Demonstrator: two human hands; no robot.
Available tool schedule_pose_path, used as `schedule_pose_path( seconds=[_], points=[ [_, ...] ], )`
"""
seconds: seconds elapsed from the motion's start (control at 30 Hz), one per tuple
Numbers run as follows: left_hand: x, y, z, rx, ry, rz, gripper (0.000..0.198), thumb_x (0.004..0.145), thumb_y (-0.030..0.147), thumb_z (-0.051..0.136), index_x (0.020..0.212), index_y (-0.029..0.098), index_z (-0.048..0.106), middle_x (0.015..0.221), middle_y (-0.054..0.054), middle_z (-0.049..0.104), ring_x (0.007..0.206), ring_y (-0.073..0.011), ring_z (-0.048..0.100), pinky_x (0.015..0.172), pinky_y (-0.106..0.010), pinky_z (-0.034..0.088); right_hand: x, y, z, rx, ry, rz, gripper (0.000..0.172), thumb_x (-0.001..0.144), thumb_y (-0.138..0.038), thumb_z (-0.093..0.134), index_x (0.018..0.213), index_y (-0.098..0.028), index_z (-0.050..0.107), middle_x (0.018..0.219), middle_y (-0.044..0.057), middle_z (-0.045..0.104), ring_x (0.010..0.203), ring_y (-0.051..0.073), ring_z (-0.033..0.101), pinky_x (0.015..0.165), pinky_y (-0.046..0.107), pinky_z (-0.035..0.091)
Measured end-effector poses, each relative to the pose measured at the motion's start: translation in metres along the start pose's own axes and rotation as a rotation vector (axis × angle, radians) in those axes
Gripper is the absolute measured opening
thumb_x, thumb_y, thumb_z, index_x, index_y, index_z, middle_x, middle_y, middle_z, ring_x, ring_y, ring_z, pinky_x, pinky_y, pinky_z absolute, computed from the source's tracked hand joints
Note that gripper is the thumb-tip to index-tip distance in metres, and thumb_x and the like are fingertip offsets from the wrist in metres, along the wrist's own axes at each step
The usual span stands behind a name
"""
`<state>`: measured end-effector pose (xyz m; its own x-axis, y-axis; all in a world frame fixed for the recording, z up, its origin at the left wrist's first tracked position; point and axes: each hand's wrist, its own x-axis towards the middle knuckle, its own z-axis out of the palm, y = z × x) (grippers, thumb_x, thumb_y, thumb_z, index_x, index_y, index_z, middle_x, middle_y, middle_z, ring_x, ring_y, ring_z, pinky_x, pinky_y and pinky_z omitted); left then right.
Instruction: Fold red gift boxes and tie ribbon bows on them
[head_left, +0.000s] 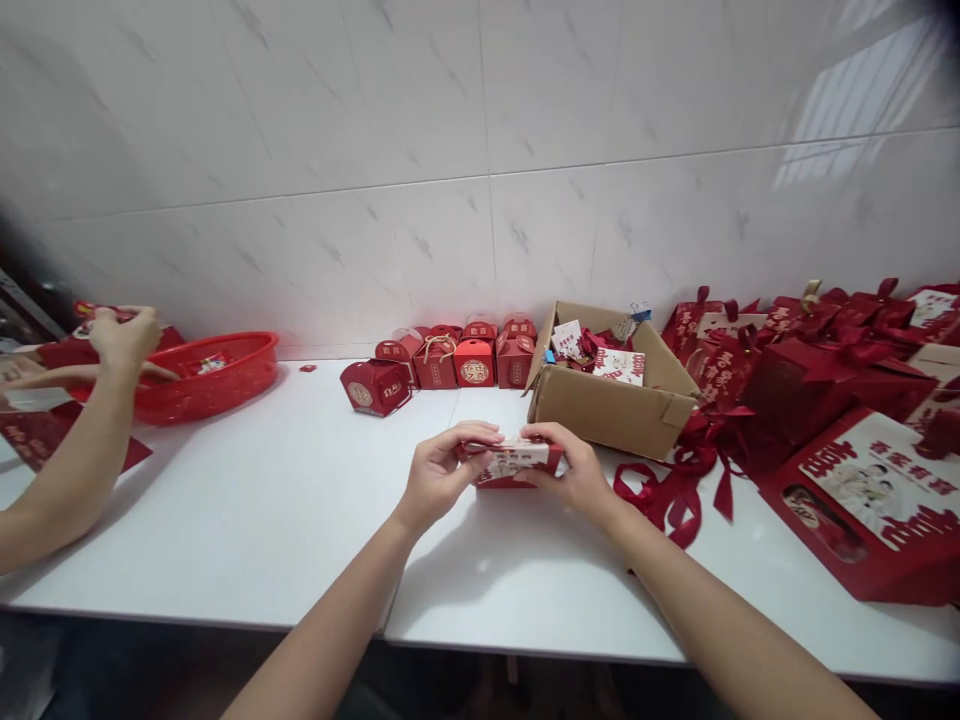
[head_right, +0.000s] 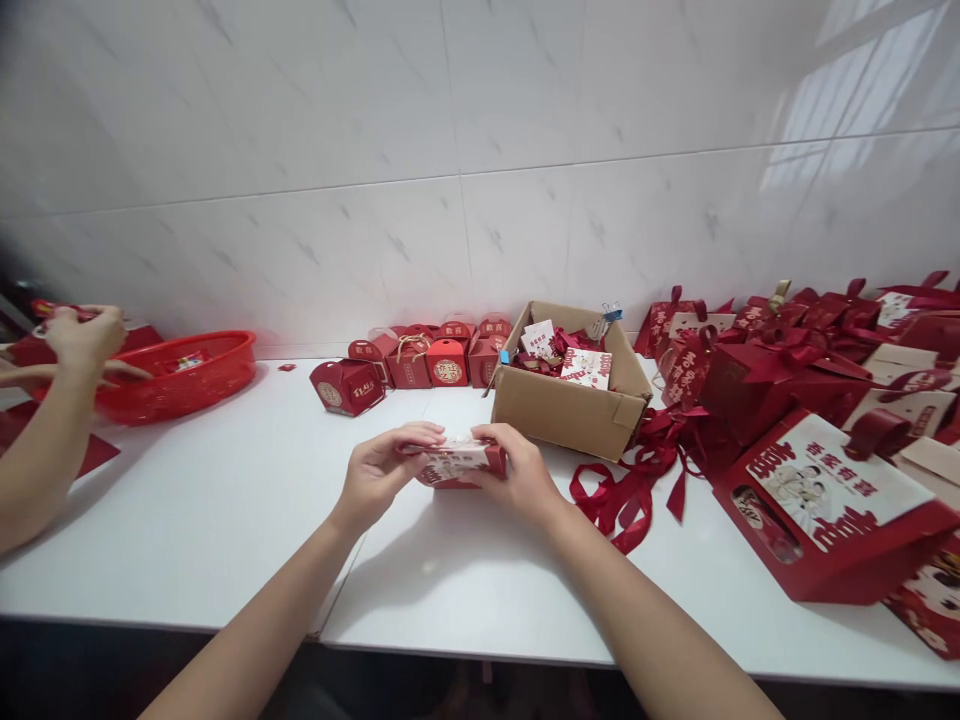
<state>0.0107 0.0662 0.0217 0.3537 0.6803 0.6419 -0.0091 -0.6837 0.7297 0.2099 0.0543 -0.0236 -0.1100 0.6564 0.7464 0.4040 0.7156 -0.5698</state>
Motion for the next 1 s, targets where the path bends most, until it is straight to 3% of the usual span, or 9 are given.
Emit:
schedule_pose_path(
  seconds=[0.13, 0.27, 0.37, 0.47, 0.6, 0.67, 0.77, 0.9, 1.0],
  points=[
    [0.017, 0.023, -0.006, 0.303, -0.065, 0.087, 0.01, 0.081, 0.021, 0.061, 0.087, 0.019, 0.069, 0.092, -0.009, 0.07, 0.097, -0.0229, 0.062, 0.081, -0.035, 0.05, -0.004, 0.004, 0.003, -0.091, -0.042, 0.032, 0.025, 0.08, -0.028, 0.062, 0.101, -0.019, 0.053, 0.095, 0.007, 0.065, 0.085, 0.019, 0.061, 0.076, 0.034, 0.05],
    [0.034, 0.046, -0.002, 0.564, -0.211, 0.205, 0.011, 0.082, 0.019, 0.058, 0.085, 0.023, 0.068, 0.082, -0.003, 0.072, 0.08, -0.0187, 0.064, 0.084, -0.038, 0.045, -0.005, -0.001, 0.001, -0.105, -0.035, -0.008, 0.027, 0.079, -0.03, 0.061, 0.101, -0.019, 0.052, 0.093, 0.008, 0.063, 0.084, 0.02, 0.061, 0.075, 0.034, 0.049],
    [0.044, 0.049, 0.001, 0.595, -0.178, 0.193, 0.009, 0.081, 0.021, 0.061, 0.087, 0.023, 0.067, 0.083, -0.001, 0.072, 0.081, -0.0187, 0.064, 0.087, -0.039, 0.042, -0.004, -0.004, 0.0, -0.046, -0.007, 0.034, 0.029, 0.078, -0.032, 0.063, 0.101, -0.019, 0.051, 0.09, 0.007, 0.064, 0.079, 0.018, 0.062, 0.07, 0.03, 0.05],
    [0.049, 0.028, -0.003, 0.424, -0.018, 0.1, 0.025, 0.081, 0.033, 0.06, 0.103, 0.022, 0.061, 0.101, -0.006, 0.068, 0.097, -0.0216, 0.062, 0.092, -0.038, 0.042, -0.003, -0.005, 0.001, -0.032, -0.03, 0.125, 0.031, 0.076, -0.033, 0.066, 0.101, -0.019, 0.051, 0.088, 0.005, 0.067, 0.075, 0.018, 0.063, 0.066, 0.028, 0.05],
    [0.039, -0.035, -0.018, 0.307, 0.31, -0.114, 0.032, 0.089, 0.043, 0.041, 0.105, 0.018, 0.053, 0.106, -0.009, 0.063, 0.102, -0.0204, 0.059, 0.091, -0.035, 0.044, 0.0, -0.006, -0.003, -0.018, -0.074, 0.191, 0.04, 0.078, -0.035, 0.065, 0.111, -0.019, 0.049, 0.099, 0.008, 0.066, 0.084, 0.018, 0.063, 0.071, 0.029, 0.05],
    [0.028, -0.066, -0.024, 0.398, 0.317, -0.257, 0.033, 0.087, 0.046, 0.039, 0.096, 0.018, 0.053, 0.101, -0.009, 0.064, 0.098, -0.0217, 0.06, 0.087, -0.037, 0.045, 0.003, -0.006, -0.008, -0.096, -0.057, 0.143, 0.039, 0.078, -0.036, 0.064, 0.111, -0.018, 0.052, 0.099, 0.009, 0.065, 0.087, 0.02, 0.061, 0.075, 0.032, 0.049],
    [0.015, -0.095, -0.028, 0.416, 0.251, -0.321, 0.03, 0.081, 0.045, 0.047, 0.09, 0.018, 0.054, 0.095, -0.008, 0.065, 0.092, -0.0228, 0.06, 0.082, -0.038, 0.046, 0.008, -0.007, -0.015, -0.221, 0.03, 0.059, 0.02, 0.081, -0.033, 0.059, 0.093, -0.016, 0.06, 0.08, 0.006, 0.062, 0.074, 0.018, 0.056, 0.067, 0.031, 0.047],
    [0.013, -0.106, -0.03, 0.405, 0.206, -0.338, 0.028, 0.08, 0.043, 0.047, 0.093, 0.018, 0.053, 0.095, -0.007, 0.064, 0.09, -0.0209, 0.06, 0.08, -0.036, 0.047, 0.017, -0.024, -0.027, -0.12, 0.03, 0.083, 0.017, 0.083, -0.031, 0.058, 0.077, -0.016, 0.062, 0.064, 0.001, 0.057, 0.055, 0.011, 0.05, 0.049, 0.024, 0.043],
    [0.015, -0.112, -0.032, 0.38, 0.205, -0.352, 0.029, 0.08, 0.044, 0.047, 0.093, 0.018, 0.051, 0.094, -0.007, 0.063, 0.088, -0.0203, 0.061, 0.077, -0.036, 0.049, 0.033, -0.049, -0.054, 0.031, 0.09, 0.104, 0.017, 0.083, -0.032, 0.06, 0.088, -0.016, 0.065, 0.079, 0.005, 0.066, 0.068, 0.014, 0.062, 0.054, 0.026, 0.052]
  ],
)
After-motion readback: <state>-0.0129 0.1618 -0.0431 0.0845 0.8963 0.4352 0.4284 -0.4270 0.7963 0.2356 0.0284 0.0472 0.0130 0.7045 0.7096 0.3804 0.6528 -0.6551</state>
